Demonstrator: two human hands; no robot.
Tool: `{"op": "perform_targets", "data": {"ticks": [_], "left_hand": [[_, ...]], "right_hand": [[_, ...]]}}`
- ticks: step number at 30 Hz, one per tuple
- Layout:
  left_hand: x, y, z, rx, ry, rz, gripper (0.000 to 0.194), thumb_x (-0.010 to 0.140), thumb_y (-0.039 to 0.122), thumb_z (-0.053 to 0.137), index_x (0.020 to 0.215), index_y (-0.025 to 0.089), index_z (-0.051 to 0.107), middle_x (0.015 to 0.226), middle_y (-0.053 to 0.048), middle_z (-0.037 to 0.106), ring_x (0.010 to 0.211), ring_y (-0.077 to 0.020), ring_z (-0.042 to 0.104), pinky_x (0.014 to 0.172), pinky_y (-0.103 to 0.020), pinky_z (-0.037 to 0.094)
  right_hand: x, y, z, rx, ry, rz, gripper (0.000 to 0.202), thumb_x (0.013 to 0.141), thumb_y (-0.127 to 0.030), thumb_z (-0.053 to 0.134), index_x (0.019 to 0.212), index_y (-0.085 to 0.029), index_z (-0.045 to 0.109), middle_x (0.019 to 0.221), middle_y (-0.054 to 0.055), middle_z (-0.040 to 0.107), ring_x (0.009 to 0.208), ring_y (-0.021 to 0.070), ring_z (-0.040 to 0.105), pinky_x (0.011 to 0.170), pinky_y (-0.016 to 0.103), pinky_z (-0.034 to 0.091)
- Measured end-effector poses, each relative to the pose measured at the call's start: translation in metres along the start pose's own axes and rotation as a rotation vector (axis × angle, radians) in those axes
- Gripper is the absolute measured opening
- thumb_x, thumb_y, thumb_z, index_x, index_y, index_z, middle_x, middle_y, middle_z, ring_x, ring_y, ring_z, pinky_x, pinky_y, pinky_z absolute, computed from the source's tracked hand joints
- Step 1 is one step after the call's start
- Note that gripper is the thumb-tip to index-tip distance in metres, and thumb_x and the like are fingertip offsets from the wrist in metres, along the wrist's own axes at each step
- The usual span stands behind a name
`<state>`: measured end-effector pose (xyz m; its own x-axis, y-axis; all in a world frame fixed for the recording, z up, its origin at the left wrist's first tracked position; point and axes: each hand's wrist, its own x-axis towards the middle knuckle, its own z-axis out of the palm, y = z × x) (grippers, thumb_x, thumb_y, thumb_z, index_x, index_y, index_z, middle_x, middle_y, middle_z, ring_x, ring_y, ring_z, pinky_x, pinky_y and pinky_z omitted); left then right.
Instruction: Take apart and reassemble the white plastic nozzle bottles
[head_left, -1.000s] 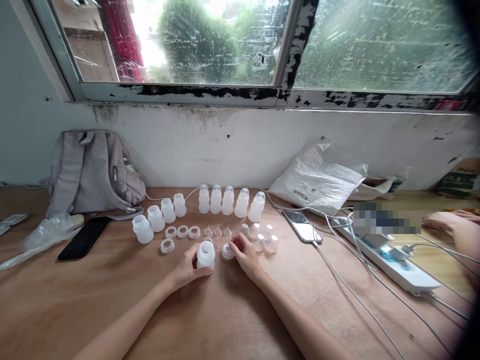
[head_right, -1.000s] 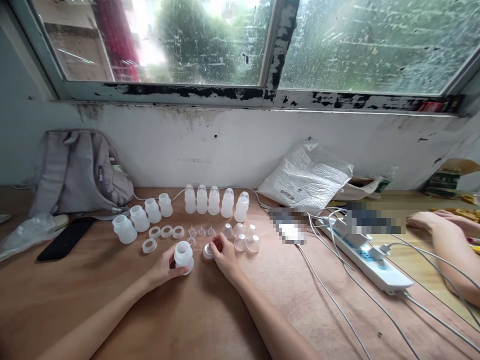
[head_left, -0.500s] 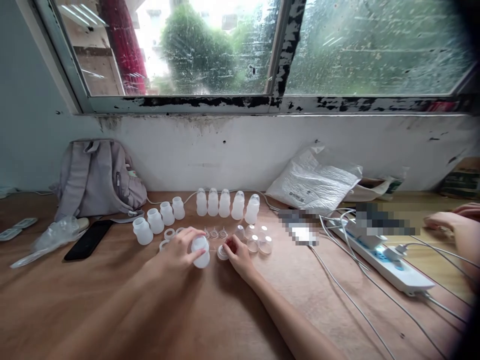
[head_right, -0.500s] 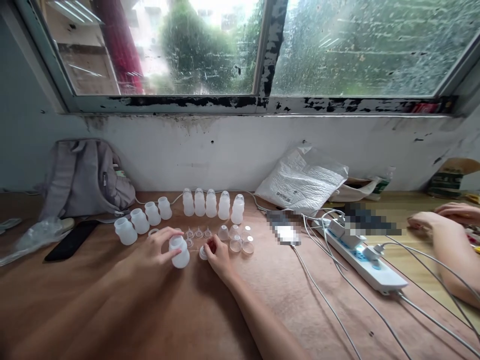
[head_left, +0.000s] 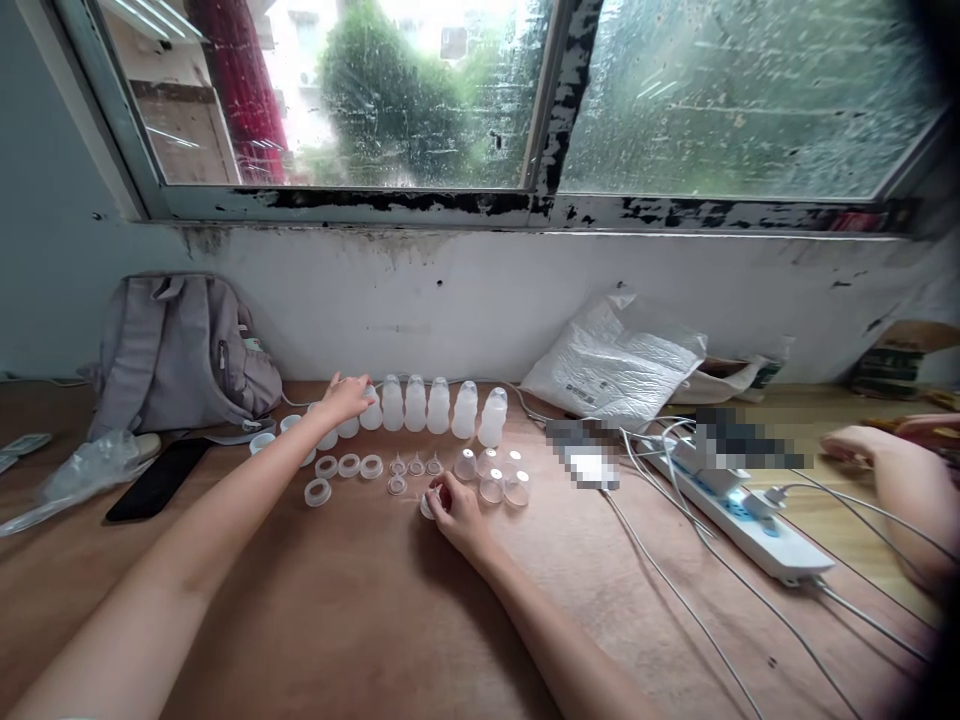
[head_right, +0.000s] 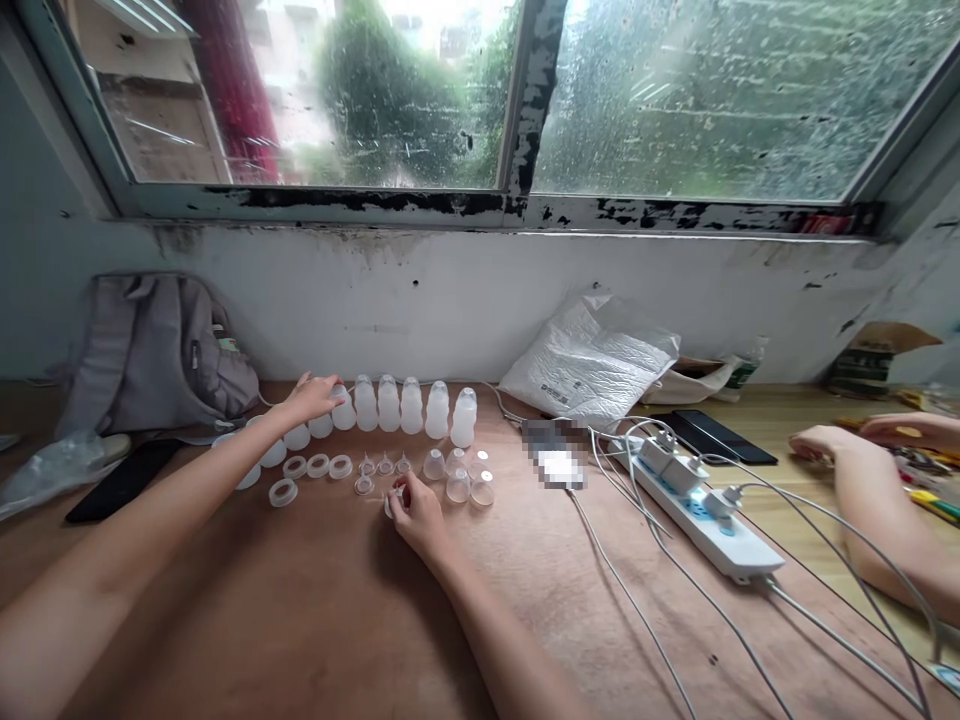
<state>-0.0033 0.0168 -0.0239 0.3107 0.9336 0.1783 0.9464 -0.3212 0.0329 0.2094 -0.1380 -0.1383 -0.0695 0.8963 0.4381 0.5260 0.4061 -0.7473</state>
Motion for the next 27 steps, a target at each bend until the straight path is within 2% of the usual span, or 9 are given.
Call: {"op": "perform_targets", "data": {"ticks": [5, 11, 17, 20, 23, 25, 27], "left_hand": [[0.008, 0.002, 0.017, 0.047, -0.027, -0.035, 0.034, 0.076, 0.03, 0.044, 0.105, 0.013, 0.051, 0.094, -0.014, 0.064, 0.096, -0.0265, 0.055, 0.097, -0.048, 0.017], [0.009, -0.001, 0.03, 0.062, 0.006, -0.051, 0.036, 0.078, 0.028, 0.042, 0.11, 0.013, 0.047, 0.102, -0.014, 0.062, 0.102, -0.0259, 0.052, 0.099, -0.048, 0.016], [-0.002, -0.001, 0.034, 0.045, 0.117, -0.027, 0.05, 0.079, 0.029, 0.04, 0.123, 0.008, 0.035, 0.128, -0.018, 0.042, 0.122, -0.0279, 0.032, 0.102, -0.05, 0.01], [-0.02, 0.001, 0.038, 0.009, 0.279, -0.017, 0.048, 0.079, 0.025, 0.04, 0.124, 0.01, 0.035, 0.126, -0.015, 0.045, 0.122, -0.0264, 0.032, 0.103, -0.049, 0.01], [-0.056, 0.01, 0.049, -0.078, 0.478, 0.082, 0.037, 0.079, 0.021, 0.039, 0.115, 0.015, 0.045, 0.115, -0.01, 0.055, 0.116, -0.0226, 0.041, 0.103, -0.043, 0.017], [-0.088, 0.022, 0.061, -0.154, 0.507, 0.153, 0.031, 0.08, 0.02, 0.038, 0.108, 0.017, 0.05, 0.108, -0.008, 0.059, 0.11, -0.0218, 0.046, 0.102, -0.043, 0.022], [-0.12, 0.037, 0.072, -0.218, 0.466, 0.213, 0.029, 0.08, 0.021, 0.039, 0.107, 0.018, 0.051, 0.106, -0.006, 0.06, 0.107, -0.021, 0.048, 0.101, -0.042, 0.026]], "right_hand": [[-0.001, 0.002, 0.002, -0.102, -0.011, 0.007, 0.012, 0.076, -0.028, 0.045, 0.08, -0.019, 0.052, 0.061, -0.001, 0.05, 0.054, 0.0124, 0.046, 0.053, 0.023, 0.034], [-0.003, 0.005, 0.005, -0.284, -0.035, 0.049, 0.02, 0.079, -0.036, 0.045, 0.088, -0.019, 0.05, 0.07, 0.003, 0.056, 0.06, 0.0155, 0.052, 0.054, 0.025, 0.034], [-0.005, 0.006, 0.007, -0.316, -0.045, 0.025, 0.02, 0.079, -0.038, 0.046, 0.089, -0.021, 0.048, 0.08, 0.004, 0.059, 0.066, 0.0163, 0.055, 0.055, 0.024, 0.035], [-0.004, 0.009, 0.007, -0.303, -0.061, 0.017, 0.017, 0.081, -0.035, 0.044, 0.087, -0.02, 0.047, 0.077, 0.003, 0.059, 0.064, 0.0157, 0.054, 0.055, 0.024, 0.035], [-0.002, 0.011, 0.006, -0.225, -0.079, -0.013, 0.011, 0.084, -0.029, 0.041, 0.086, -0.019, 0.046, 0.074, 0.003, 0.058, 0.063, 0.0148, 0.054, 0.056, 0.023, 0.037], [-0.001, 0.011, 0.006, -0.163, -0.083, -0.048, 0.008, 0.084, -0.025, 0.04, 0.085, -0.019, 0.045, 0.074, 0.003, 0.058, 0.063, 0.0144, 0.053, 0.058, 0.023, 0.039], [-0.002, 0.011, 0.008, -0.119, -0.09, -0.081, 0.007, 0.084, -0.022, 0.039, 0.084, -0.019, 0.045, 0.074, 0.003, 0.057, 0.064, 0.0143, 0.053, 0.059, 0.024, 0.04]]}}
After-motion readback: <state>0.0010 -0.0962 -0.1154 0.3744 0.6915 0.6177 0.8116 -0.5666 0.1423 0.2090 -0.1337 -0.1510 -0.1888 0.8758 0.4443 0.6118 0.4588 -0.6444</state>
